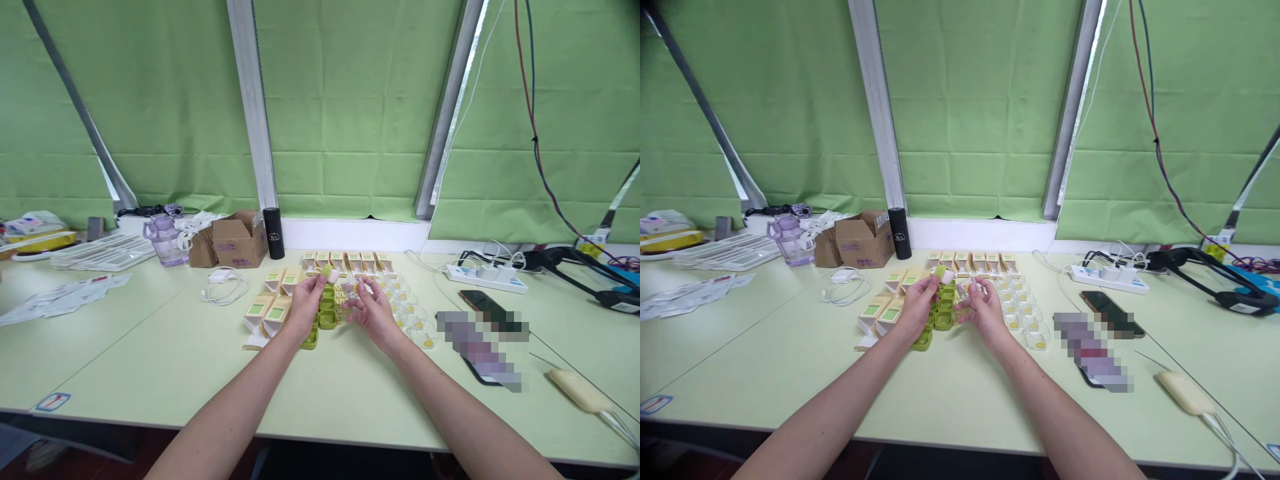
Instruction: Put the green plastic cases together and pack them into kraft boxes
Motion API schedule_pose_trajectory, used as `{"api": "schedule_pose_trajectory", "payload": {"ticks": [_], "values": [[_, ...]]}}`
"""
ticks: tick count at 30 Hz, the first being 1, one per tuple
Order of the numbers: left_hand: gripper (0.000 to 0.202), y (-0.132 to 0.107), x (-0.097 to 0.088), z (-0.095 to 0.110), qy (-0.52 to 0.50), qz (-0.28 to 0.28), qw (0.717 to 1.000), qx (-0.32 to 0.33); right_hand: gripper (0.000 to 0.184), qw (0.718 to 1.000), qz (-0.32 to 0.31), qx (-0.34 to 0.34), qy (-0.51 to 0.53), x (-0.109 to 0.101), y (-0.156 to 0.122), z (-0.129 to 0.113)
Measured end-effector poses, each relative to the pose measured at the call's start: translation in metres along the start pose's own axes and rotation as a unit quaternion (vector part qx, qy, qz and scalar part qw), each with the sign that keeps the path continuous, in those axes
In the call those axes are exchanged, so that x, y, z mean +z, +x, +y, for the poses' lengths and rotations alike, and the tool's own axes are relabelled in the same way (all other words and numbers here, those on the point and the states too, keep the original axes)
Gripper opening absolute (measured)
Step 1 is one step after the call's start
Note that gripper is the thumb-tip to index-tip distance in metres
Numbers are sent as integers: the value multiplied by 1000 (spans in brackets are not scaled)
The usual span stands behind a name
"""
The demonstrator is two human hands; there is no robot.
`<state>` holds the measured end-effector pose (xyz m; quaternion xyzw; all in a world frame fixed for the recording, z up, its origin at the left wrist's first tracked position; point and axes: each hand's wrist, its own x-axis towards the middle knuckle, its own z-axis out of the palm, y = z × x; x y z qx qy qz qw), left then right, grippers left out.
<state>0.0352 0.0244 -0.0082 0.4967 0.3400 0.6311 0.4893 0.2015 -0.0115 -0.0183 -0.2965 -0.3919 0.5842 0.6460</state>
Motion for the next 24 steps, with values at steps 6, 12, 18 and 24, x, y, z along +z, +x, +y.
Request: {"api": "schedule_pose_trajectory", "payload": {"ticks": [6, 12, 18, 24], "values": [[58, -2, 1, 4, 6, -1, 1000, 5, 65, 999, -31, -22, -4, -2, -1, 5], [58, -1, 1, 2, -2, -4, 1000, 2, 56, 998, -49, -33, -26, -4, -1, 6], [58, -2, 1, 4, 6, -6, 1000, 4, 71, 995, -12, -58, -80, -11, 6, 18], [59, -1, 0, 3, 38, -4, 999, 18, 62, 999, -30, -28, -29, -9, 5, 17]]}}
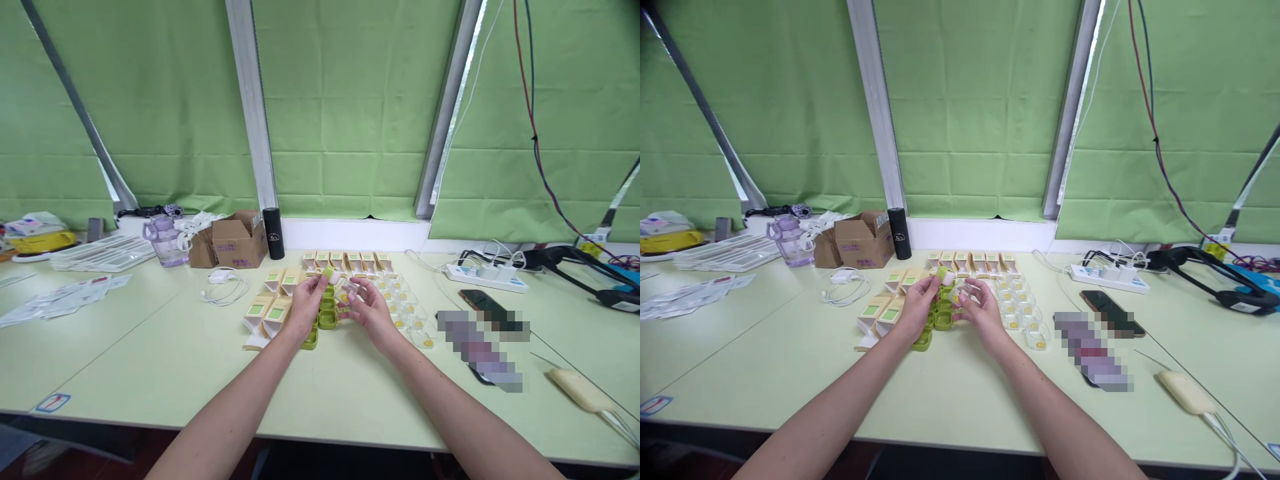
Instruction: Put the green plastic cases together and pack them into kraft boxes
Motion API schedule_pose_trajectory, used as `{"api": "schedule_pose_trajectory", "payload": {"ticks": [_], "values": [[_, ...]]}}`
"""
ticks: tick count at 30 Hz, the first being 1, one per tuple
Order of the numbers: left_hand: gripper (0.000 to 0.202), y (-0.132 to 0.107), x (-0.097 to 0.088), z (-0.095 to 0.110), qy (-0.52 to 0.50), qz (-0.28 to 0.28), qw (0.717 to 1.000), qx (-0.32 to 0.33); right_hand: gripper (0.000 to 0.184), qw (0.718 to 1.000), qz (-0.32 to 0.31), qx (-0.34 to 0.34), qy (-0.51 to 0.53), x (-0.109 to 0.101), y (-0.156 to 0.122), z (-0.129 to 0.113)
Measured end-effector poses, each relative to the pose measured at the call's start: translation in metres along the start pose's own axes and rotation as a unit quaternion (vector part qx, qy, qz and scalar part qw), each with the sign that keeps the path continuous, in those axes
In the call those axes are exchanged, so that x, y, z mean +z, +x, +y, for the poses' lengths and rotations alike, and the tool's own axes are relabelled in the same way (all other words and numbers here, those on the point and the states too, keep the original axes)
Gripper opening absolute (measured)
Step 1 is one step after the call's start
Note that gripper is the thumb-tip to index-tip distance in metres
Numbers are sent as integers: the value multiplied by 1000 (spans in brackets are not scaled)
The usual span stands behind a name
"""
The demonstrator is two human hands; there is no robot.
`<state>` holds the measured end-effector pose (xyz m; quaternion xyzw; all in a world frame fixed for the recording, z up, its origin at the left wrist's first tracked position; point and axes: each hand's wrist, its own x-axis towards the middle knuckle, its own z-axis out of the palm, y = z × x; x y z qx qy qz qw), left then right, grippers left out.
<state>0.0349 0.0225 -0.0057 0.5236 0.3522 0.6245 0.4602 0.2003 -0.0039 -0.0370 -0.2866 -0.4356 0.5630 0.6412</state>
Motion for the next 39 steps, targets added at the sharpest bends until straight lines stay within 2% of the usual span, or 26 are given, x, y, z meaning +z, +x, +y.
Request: {"api": "schedule_pose_trajectory", "payload": {"ticks": [6, 12, 20, 30, 39], "values": [[55, -1, -1, -3, 20, -26, 999, 13, 59, 998, -10, 34, 46, 5, -4, -13], [54, -5, 2, 2, 25, -60, 998, 5, 58, 997, -2, 30, 68, 6, -4, -13], [52, -7, 3, 4, 30, -69, 997, 5, 50, 993, -44, 46, 102, 4, -6, -19], [50, -12, 4, 7, 34, -87, 996, 11, 52, 996, -37, 47, 63, 4, -7, -18], [51, -13, 4, 8, 37, -89, 995, 17, 48, 999, -37, -5, 9, 0, -3, -20]]}}
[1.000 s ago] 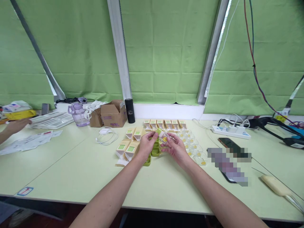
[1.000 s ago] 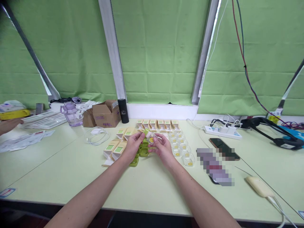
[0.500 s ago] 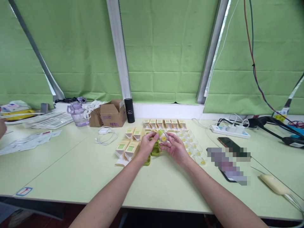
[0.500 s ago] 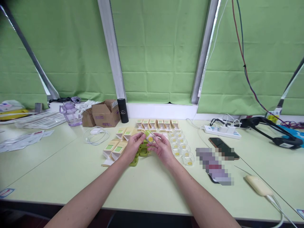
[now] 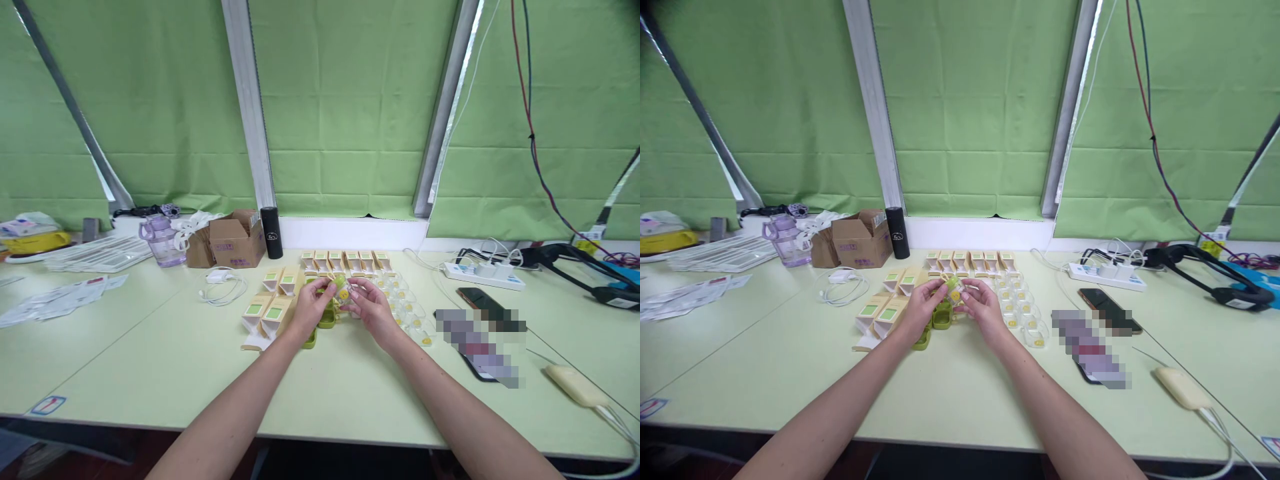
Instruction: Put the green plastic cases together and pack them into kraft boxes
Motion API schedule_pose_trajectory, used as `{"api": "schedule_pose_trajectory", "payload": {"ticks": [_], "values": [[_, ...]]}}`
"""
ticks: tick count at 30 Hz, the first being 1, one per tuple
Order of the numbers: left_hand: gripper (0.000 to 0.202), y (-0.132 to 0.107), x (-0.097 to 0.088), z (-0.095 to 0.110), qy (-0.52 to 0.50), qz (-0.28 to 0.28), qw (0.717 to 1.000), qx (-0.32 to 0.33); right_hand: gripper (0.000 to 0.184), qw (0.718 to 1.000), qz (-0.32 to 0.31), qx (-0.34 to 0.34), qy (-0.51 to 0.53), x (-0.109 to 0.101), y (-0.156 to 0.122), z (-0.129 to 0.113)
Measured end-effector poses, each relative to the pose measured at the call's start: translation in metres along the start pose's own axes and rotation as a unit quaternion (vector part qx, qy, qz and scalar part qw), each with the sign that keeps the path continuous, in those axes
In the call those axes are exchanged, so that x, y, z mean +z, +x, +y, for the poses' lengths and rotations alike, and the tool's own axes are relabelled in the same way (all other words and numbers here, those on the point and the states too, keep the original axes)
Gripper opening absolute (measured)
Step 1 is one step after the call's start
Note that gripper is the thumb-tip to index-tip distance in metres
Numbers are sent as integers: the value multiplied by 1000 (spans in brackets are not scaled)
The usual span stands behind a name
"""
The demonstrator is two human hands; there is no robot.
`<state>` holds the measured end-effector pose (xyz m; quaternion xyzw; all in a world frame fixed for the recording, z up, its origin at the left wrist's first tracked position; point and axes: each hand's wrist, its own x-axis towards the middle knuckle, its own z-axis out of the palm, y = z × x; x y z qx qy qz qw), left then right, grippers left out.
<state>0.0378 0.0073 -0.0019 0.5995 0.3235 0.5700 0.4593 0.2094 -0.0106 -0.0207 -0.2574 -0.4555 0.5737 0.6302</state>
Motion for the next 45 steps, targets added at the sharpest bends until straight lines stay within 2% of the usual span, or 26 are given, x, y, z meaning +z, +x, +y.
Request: {"api": "schedule_pose_trajectory", "payload": {"ticks": [5, 11, 16, 25, 35, 45], "values": [[55, 0, 0, 0, -4, -21, 1000, 2, 50, 999, 23, -22, -32, -2, 3, 7], [60, 3, -3, -8, 0, 13, 1000, -7, 58, 998, 9, -37, -41, -8, 7, 21], [59, 4, -4, -13, 5, 20, 1000, -5, 60, 998, 1, -42, -48, -11, 9, 27], [53, 5, -3, -12, 27, 22, 999, 12, 61, 999, 4, -32, -36, -9, 7, 23], [53, -3, -4, 1, 56, -20, 997, 44, 55, 999, 9, -27, -17, 4, -3, 1], [46, -2, -4, -4, 119, -16, 990, 69, 44, 999, 3, -43, -29, 4, -1, 3]]}}
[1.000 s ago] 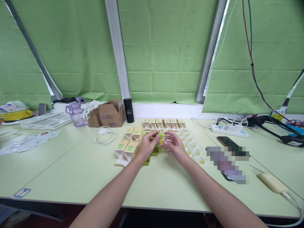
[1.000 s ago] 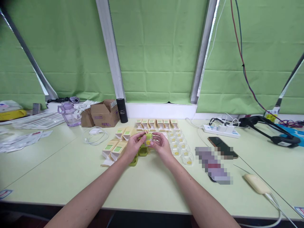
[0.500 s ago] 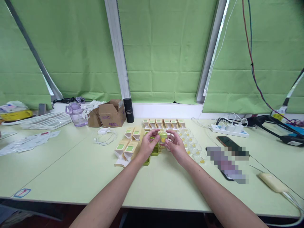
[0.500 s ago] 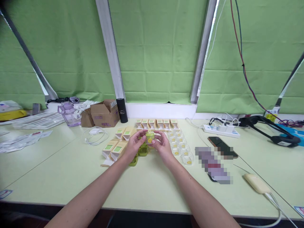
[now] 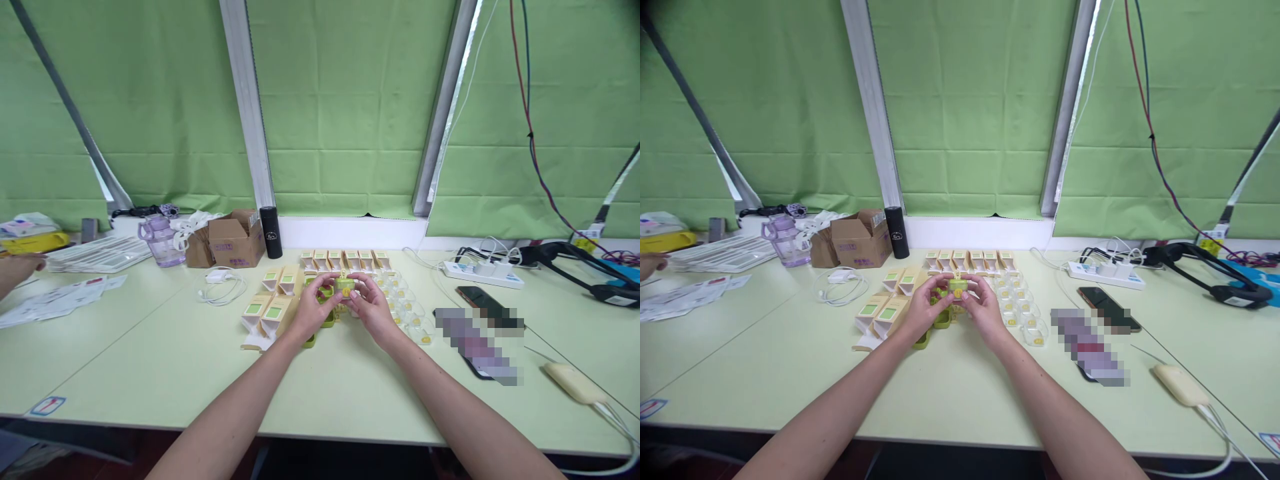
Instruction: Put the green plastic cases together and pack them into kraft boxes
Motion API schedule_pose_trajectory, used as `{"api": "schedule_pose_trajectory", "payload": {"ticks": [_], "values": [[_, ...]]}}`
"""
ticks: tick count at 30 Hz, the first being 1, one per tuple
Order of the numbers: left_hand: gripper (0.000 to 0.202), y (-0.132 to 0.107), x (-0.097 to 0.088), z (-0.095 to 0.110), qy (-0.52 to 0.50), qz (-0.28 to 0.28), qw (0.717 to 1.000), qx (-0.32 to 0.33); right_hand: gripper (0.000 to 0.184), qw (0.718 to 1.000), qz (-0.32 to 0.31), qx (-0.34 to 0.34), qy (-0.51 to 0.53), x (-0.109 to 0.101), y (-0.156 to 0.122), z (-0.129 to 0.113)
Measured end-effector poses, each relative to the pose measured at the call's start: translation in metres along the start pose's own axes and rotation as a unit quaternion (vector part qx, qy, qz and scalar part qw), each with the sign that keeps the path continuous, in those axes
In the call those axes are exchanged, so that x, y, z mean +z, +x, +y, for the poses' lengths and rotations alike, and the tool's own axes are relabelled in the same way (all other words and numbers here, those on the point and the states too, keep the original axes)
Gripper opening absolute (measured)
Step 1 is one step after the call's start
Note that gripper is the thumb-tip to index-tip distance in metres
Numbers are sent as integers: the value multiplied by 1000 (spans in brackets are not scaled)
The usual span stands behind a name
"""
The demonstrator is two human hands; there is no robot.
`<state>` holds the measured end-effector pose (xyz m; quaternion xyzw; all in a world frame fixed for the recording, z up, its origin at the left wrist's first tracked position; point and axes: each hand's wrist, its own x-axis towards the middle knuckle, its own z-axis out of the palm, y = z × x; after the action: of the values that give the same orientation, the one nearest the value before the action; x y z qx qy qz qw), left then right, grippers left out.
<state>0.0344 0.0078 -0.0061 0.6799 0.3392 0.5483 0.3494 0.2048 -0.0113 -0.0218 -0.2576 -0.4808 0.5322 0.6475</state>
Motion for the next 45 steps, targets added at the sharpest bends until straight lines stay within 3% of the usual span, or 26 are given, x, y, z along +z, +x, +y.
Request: {"api": "schedule_pose_trajectory", "payload": {"ticks": [6, 12, 19, 23, 27, 32, 37, 45], "values": [[43, -2, 1, 2, 29, 17, 999, 7, 45, 1000, -1, 9, 13, -3, 2, -2], [42, -4, 2, 8, 34, 21, 998, 43, 45, 991, -22, 50, 118, 0, -1, -6], [36, -4, 2, 2, 32, 1, 997, 65, 20, 976, -7, 92, 198, -10, 4, 4], [34, -3, 3, 1, 31, 3, 997, 65, 17, 975, 9, 101, 196, -11, 5, 7], [35, -2, 3, 0, 37, 1, 998, 56, 23, 976, 26, 96, 195, -9, 4, 4], [36, -1, 2, -2, 26, -2, 999, 34, 44, 977, 39, 89, 188, -7, 1, -1], [49, -1, 2, -4, 25, -8, 1000, 15, 57, 986, 52, 54, 149, -5, 0, -4], [52, -1, 0, -4, 54, -31, 998, 6, 64, 998, 36, 12, 54, -4, 0, -9]]}}
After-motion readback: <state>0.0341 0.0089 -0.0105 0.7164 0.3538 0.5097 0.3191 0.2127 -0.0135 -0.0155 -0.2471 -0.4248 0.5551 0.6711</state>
